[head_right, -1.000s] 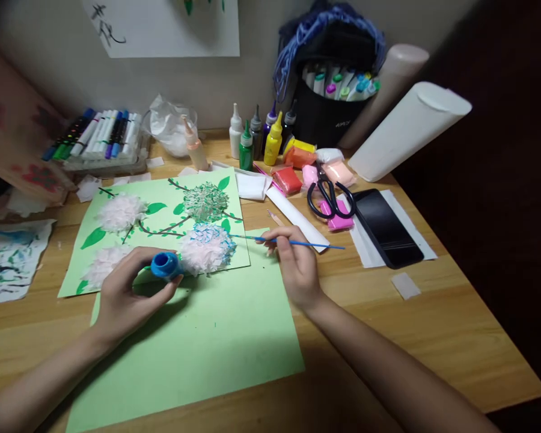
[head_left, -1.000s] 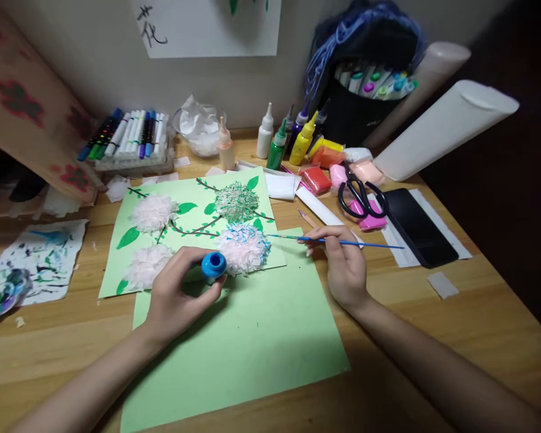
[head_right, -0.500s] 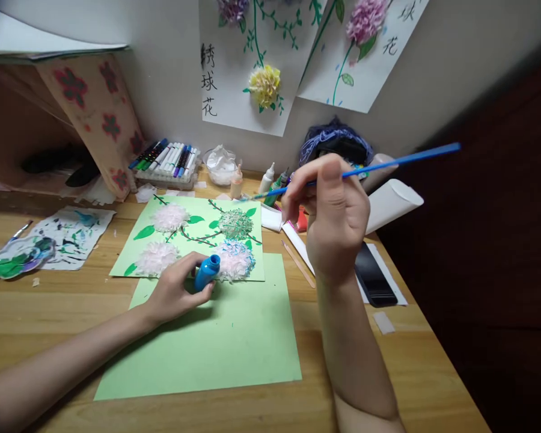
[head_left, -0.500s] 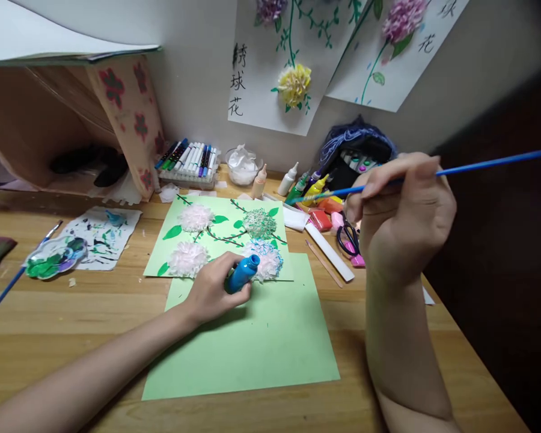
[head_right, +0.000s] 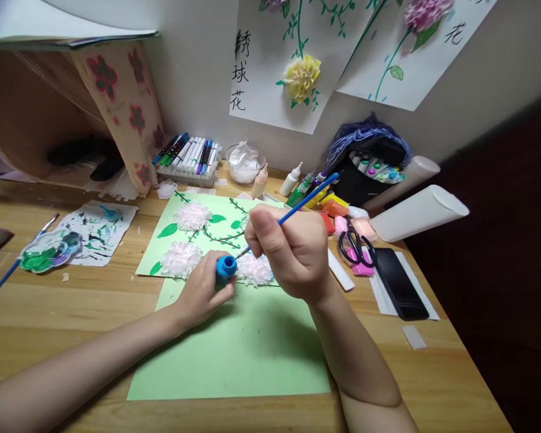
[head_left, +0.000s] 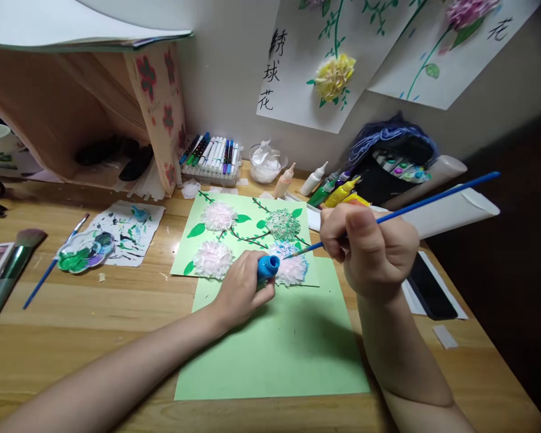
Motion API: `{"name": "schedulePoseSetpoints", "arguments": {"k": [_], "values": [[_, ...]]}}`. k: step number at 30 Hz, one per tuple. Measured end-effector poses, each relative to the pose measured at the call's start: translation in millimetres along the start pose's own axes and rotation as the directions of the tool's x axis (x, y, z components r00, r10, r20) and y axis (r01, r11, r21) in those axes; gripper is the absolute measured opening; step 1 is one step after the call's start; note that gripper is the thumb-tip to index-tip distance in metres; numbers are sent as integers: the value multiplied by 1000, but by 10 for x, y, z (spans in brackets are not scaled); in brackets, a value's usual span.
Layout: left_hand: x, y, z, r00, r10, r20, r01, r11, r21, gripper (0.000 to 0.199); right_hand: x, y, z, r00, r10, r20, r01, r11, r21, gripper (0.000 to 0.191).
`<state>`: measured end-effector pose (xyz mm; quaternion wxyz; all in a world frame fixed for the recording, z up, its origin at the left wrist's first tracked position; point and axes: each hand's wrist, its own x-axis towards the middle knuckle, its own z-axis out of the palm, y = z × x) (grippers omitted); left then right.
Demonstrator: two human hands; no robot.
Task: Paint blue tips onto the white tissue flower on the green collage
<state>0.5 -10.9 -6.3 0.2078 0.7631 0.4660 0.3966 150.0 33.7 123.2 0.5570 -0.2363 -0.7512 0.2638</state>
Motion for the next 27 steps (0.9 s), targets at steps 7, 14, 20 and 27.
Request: {"name": "schedulePoseSetpoints", "arguments": {"k": [7, 14, 20, 27], "values": [[2, -15, 6, 999, 43, 2, -43, 999, 23, 25, -39, 50, -20, 998, 33, 59, -31, 998, -47, 47], [-4, -4, 5, 998, 59, 17, -59, 998, 19, 27, -21, 77, -46, 986, 93, 138, -78, 991, -113, 51], [4, 12, -11, 998, 62, 24, -62, 998, 30, 28, -22, 81, -70, 985, 73, 158, -62, 995, -78, 50], [4, 20, -10, 998, 59, -4, -58, 998, 33, 25, 34, 75, -103, 990, 64, -123, -60, 998, 32, 47]]}}
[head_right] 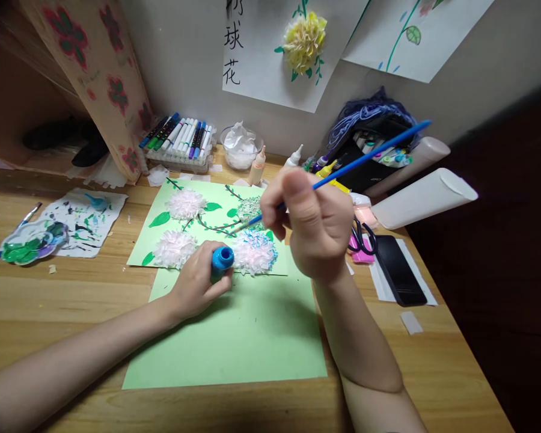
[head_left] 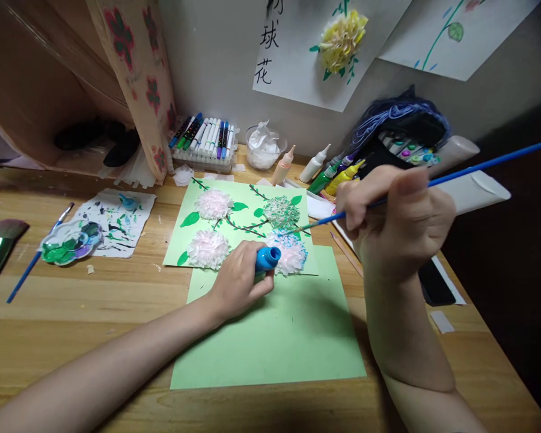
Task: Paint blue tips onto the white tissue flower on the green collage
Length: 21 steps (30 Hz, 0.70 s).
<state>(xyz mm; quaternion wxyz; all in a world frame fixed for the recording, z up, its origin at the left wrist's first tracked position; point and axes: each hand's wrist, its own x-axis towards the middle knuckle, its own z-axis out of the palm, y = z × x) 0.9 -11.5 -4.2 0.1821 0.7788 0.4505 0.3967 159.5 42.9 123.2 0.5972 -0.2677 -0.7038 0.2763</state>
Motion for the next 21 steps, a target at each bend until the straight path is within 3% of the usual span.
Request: {"name": "schedulePoseSetpoints", "arguments": {"k": [3, 5, 7, 11, 21], "values": [[-25, 35, 4, 1000, 25, -14, -26, 1000, -7, 24, 51, 150, -64, 987, 47, -156, -41, 998, 36, 38], [-47, 60, 8, 997, 70, 17, -70, 997, -19, 26, 60, 325, -128, 981, 117, -153, -110, 993, 52, 31], [-60, 76, 10, 993, 102, 59, -100, 994, -36, 27, 41, 516, -183, 973, 223, -55, -222, 975, 34, 35], [-42, 83, 2, 997, 43, 59, -41, 998, -42, 26, -51, 771, -196, 897, 424, 128, -411, 904, -112, 51], [-12, 80, -10, 999, 6, 49, -3, 998, -65, 24, -175, 881, -104, 867, 442, 230, -386, 888, -249, 55]]}}
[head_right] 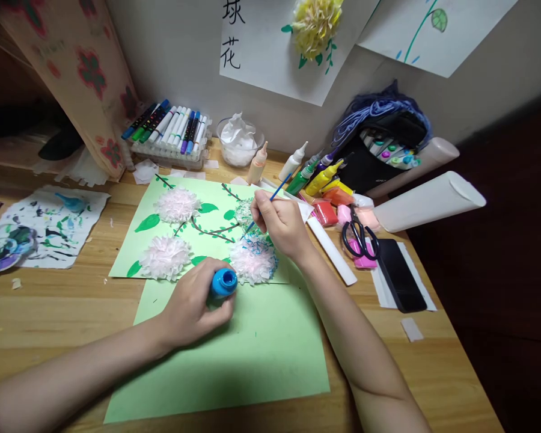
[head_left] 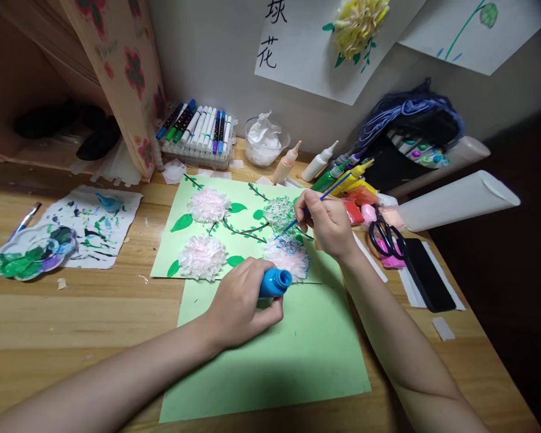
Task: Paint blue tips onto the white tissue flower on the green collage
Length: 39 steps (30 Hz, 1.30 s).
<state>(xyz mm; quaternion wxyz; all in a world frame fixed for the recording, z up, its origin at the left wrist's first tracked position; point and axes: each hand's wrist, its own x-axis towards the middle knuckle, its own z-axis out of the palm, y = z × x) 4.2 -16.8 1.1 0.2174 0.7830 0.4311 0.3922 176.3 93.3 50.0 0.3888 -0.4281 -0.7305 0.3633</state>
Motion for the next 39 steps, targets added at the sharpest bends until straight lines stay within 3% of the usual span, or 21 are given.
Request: {"name": "schedulePoseSetpoints", "arguments": {"k": [10, 26, 39], "values": [[-2, -2, 6, 1000, 12, 5, -12, 1000, -4, 23, -17, 7, 57, 998, 1, 65, 3, 998, -68, 52], [-7, -9, 21, 999, 32, -1, -32, 999, 7, 23, 5, 13, -17, 998, -43, -46, 42, 999, -10, 54], [-8, -6, 12, 999, 45, -9, -45, 999, 13, 23, -11, 30, 41, 999, 1, 41, 0, 1000, -28, 51]]}}
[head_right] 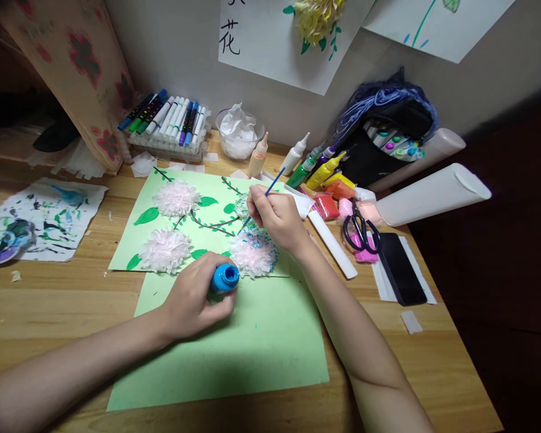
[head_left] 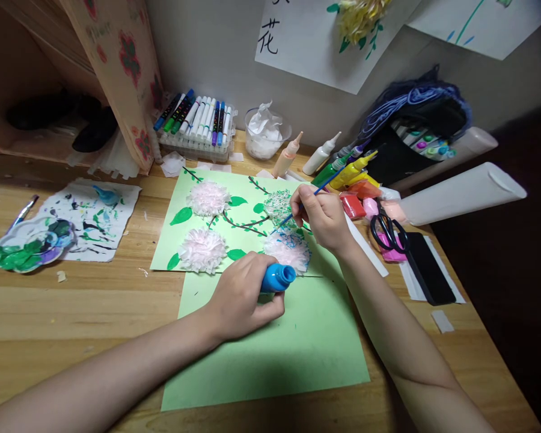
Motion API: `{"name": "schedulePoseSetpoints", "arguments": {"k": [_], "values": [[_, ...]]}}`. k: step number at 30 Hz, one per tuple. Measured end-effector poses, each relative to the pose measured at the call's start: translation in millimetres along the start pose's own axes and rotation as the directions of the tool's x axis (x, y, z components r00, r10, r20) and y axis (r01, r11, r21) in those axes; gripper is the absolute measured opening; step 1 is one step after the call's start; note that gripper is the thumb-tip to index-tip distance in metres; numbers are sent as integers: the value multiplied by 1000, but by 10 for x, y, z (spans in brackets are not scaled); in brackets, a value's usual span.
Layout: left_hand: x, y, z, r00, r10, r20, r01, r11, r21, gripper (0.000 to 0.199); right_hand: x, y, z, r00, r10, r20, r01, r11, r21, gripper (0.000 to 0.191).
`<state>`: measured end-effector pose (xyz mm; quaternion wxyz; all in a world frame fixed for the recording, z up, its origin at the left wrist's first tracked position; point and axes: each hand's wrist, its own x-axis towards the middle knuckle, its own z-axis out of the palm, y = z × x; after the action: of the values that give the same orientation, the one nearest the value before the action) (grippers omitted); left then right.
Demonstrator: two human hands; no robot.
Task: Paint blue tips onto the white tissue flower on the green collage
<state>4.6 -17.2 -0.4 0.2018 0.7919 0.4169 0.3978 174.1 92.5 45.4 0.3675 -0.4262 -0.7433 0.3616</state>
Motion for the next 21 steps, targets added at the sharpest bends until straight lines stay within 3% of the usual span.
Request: {"name": "schedulePoseSetpoints", "arguments": {"k": [14, 21], "values": [[4, -6, 13, 1000, 16, -2, -16, 1000, 0, 22, 30, 30, -42, 995, -23, -98, 27, 999, 40, 54], [-1, -1, 7, 1000, 7, 5, -7, 1000, 3, 23, 18, 44, 1, 999, 15, -39, -14, 999, 42, 53]]}}
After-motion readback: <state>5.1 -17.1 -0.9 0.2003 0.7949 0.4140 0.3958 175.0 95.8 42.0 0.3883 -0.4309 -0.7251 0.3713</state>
